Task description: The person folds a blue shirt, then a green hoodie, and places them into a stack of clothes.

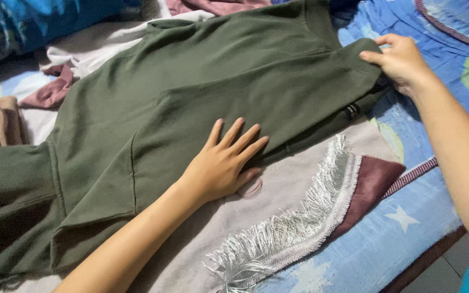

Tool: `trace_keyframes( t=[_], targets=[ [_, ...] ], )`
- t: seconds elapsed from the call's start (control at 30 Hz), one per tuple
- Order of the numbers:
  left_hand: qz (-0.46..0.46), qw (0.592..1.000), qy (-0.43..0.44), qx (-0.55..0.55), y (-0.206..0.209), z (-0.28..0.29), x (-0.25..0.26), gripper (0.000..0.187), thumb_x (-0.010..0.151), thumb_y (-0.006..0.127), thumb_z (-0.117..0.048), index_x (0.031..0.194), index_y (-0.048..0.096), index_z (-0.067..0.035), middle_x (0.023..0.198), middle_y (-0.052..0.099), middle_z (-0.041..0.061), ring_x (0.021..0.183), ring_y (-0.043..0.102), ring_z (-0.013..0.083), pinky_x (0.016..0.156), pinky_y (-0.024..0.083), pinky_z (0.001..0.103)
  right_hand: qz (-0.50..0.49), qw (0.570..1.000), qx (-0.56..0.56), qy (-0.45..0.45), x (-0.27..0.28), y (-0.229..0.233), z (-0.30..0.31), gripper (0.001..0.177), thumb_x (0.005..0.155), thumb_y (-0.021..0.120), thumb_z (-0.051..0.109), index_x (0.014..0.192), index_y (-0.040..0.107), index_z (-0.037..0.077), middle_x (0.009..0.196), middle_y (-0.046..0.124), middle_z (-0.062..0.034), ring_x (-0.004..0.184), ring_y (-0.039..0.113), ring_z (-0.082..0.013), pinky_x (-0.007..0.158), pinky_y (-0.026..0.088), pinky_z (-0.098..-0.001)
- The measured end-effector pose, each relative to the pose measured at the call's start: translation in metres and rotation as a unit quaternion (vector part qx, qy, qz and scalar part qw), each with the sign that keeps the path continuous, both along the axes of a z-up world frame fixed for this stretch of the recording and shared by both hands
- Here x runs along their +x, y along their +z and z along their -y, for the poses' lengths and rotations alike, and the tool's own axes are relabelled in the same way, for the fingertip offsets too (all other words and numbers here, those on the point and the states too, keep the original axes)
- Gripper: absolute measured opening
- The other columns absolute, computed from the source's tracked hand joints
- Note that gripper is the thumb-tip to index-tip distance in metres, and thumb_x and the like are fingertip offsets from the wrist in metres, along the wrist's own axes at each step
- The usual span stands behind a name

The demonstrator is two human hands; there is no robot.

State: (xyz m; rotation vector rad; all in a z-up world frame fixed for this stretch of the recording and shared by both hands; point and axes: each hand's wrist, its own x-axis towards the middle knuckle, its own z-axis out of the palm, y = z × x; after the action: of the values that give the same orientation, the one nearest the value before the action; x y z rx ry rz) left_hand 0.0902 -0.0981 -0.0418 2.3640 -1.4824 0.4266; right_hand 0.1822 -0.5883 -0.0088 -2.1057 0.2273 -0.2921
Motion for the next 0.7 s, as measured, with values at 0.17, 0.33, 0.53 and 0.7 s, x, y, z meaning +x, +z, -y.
trace_keyframes(
  t=[0.17, 0.33, 0.53, 0.7],
  targets=[
    [0.005, 0.993, 0.102, 0.062, 0.004, -0.074, -0.029, 0.065, 0.102, 0.043, -0.057, 0.155, 0.041, -0.02, 0.162, 0.037, 0.009, 0.151, 0.027, 0.0355, 0.115, 0.012, 0.072, -0.029, 0.993, 0.118, -0.007, 0.0, 0.0, -0.002, 0.047, 0.1, 0.073, 0.011, 0.141, 0.052, 0.0, 0.114, 0.072, -0.0135, 0.093, 0.073, -0.0173, 0.079, 0.062, -0.0329],
    [-0.078, 0.982, 0.154, 0.08, 0.013, -0.108, -0.022, 0.073, 0.095, 0.046, -0.064, 0.156, 0.036, -0.026, 0.168, 0.024, 0.007, 0.155, 0.009, 0.0354, 0.113, 0.0, 0.076, -0.071, 0.996, 0.043, 0.015, -0.015, 0.016, -0.018, 0.067, 0.093, 0.075, 0.005, 0.154, 0.048, 0.012, 0.118, 0.071, -0.0124, 0.086, 0.067, -0.0161, 0.06, 0.048, -0.0329],
    [-0.178, 0.959, 0.193, 0.103, 0.013, -0.114, -0.009, 0.085, 0.087, 0.043, -0.073, 0.16, 0.025, -0.033, 0.17, 0.006, 0.005, 0.155, -0.008, 0.0382, 0.109, -0.006, 0.078, -0.025, 0.981, 0.152, 0.116, -0.04, 0.048, -0.029, 0.069, 0.088, 0.075, 0.002, 0.153, 0.054, 0.012, 0.122, 0.069, -0.004, 0.103, 0.073, -0.0097, 0.086, 0.062, -0.0222],
    [-0.174, 0.949, 0.236, 0.119, 0.004, -0.133, 0.002, 0.084, 0.09, 0.036, -0.073, 0.164, 0.022, -0.035, 0.174, 0.005, 0.004, 0.159, -0.003, 0.034, 0.106, -0.004, 0.078, -0.154, 0.978, 0.114, 0.085, -0.032, 0.031, -0.029, 0.068, 0.08, 0.075, 0.005, 0.145, 0.059, 0.016, 0.108, 0.069, -0.0011, 0.087, 0.068, -0.0055, 0.074, 0.057, -0.0192]
  ],
)
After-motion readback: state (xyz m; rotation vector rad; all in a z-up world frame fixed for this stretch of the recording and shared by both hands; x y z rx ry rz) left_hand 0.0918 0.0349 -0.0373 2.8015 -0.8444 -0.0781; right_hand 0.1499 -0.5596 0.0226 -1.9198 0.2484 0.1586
